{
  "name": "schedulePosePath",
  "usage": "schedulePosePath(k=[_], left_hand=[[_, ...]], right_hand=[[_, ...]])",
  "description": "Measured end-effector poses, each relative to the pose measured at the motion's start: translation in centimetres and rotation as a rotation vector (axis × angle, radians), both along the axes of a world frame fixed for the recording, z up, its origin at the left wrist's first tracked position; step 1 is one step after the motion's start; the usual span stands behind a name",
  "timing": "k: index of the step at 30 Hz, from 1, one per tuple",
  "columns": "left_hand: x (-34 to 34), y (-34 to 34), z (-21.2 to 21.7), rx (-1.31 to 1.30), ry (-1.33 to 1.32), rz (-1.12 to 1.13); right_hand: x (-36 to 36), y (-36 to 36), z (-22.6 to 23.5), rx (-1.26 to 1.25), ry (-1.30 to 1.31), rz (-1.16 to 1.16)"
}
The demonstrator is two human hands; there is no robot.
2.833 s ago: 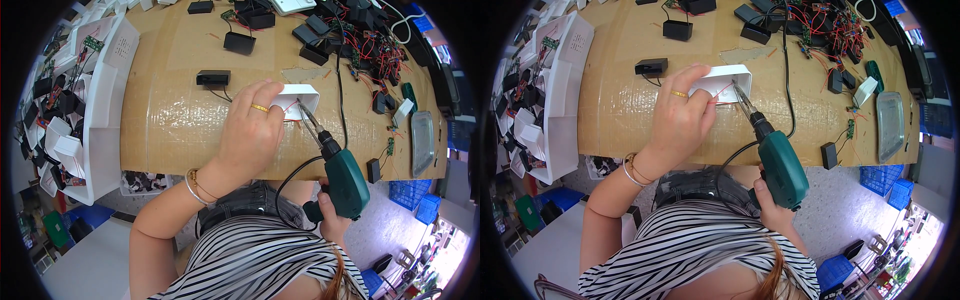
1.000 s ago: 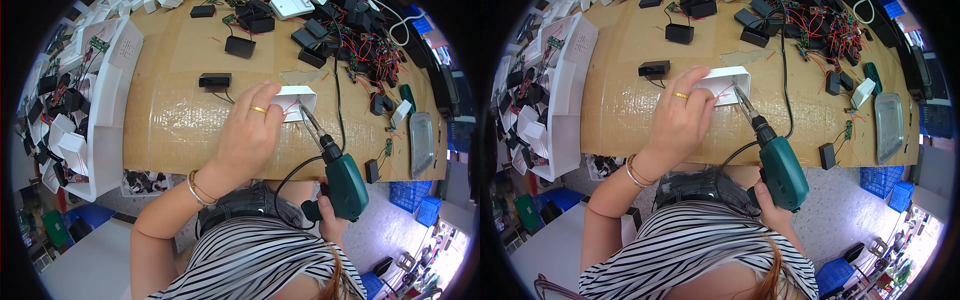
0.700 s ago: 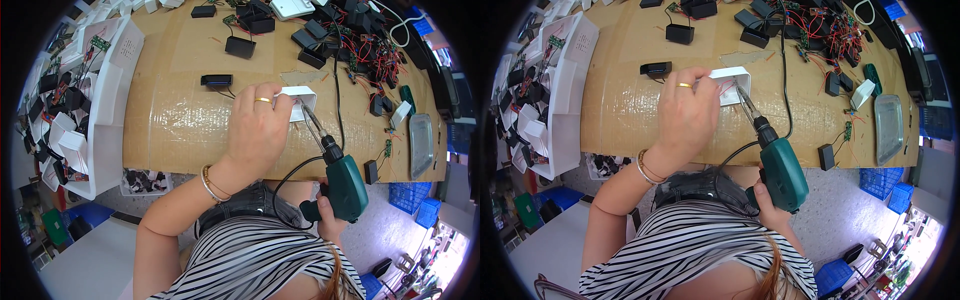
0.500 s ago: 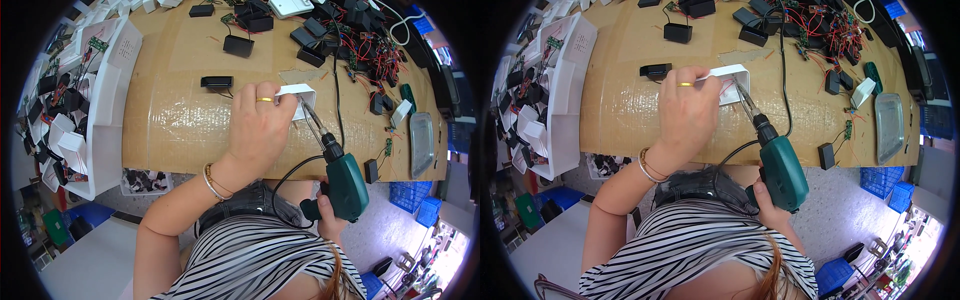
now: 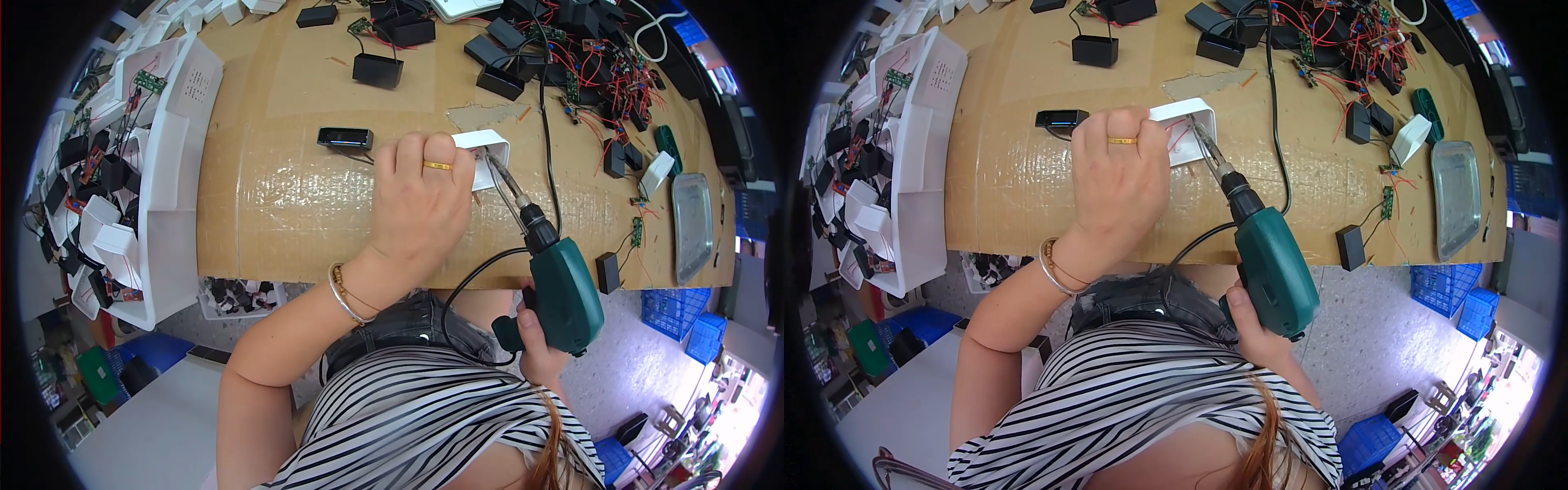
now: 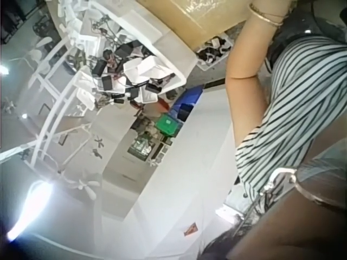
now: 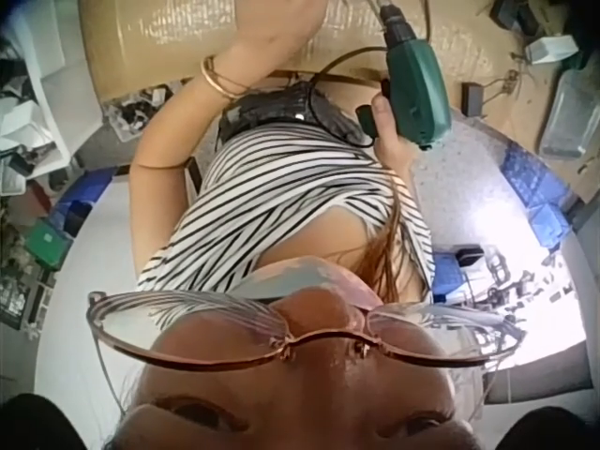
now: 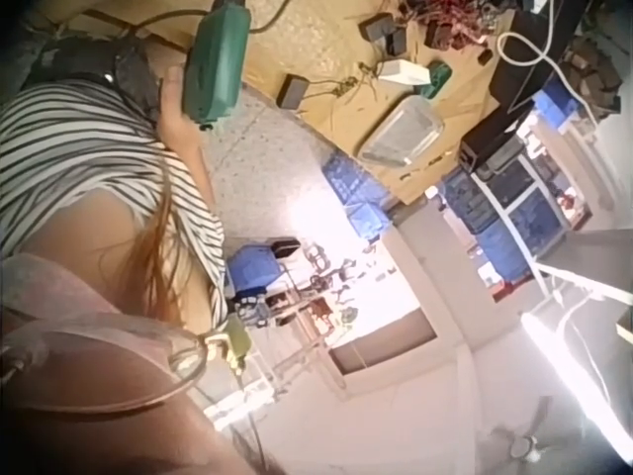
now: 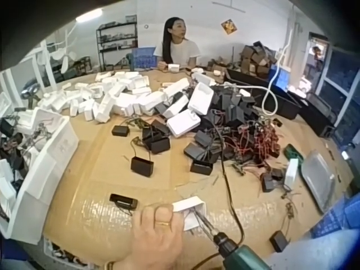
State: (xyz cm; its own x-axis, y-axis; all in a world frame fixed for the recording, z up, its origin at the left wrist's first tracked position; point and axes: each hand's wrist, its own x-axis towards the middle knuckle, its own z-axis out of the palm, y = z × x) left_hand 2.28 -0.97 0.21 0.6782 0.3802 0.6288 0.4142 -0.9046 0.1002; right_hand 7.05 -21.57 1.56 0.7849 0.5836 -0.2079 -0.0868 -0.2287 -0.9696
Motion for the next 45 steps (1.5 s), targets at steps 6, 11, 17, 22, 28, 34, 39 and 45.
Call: schedulePosePath(k=[6,11,17,22,28,34,39,45], left_hand=[[0.25,0.03,-0.28,0.056,0.004,0.034],[0.49,-0.10,-0.16,0.062,0.034,0.057],[0.37,-0.06,-0.27,0.057,0.039,0.044],[0.45,-0.09,-0.27,0.059,0.025,0.029],[0.40,-0.09,-0.21,0.053,0.026,0.020],[0.41,-0.12,-0.13,0.057,0.029,0.030],[0.42,-0.15,-0.02,0.059,0.045,0.030],[0.38,-0.08,-0.15,0.062,0.043,0.023]], right_hand=[[-0.02,0.24,0.26,0.026,0.027,0.006],[0.04,0.08,0.24,0.026,0.040,0.009],[0.35,-0.06,0.03,0.027,0.045,0.058],[0.41,-0.12,0.06,-0.007,0.003,0.052],[0.57,-0.09,-0.03,-0.032,-0.025,0.061],[0.64,-0.01,0.26,-0.102,-0.043,0.064],[0.49,0.48,0.04,-0.030,-0.052,0.007],[0.43,0.65,0.09,0.028,-0.048,-0.034]])
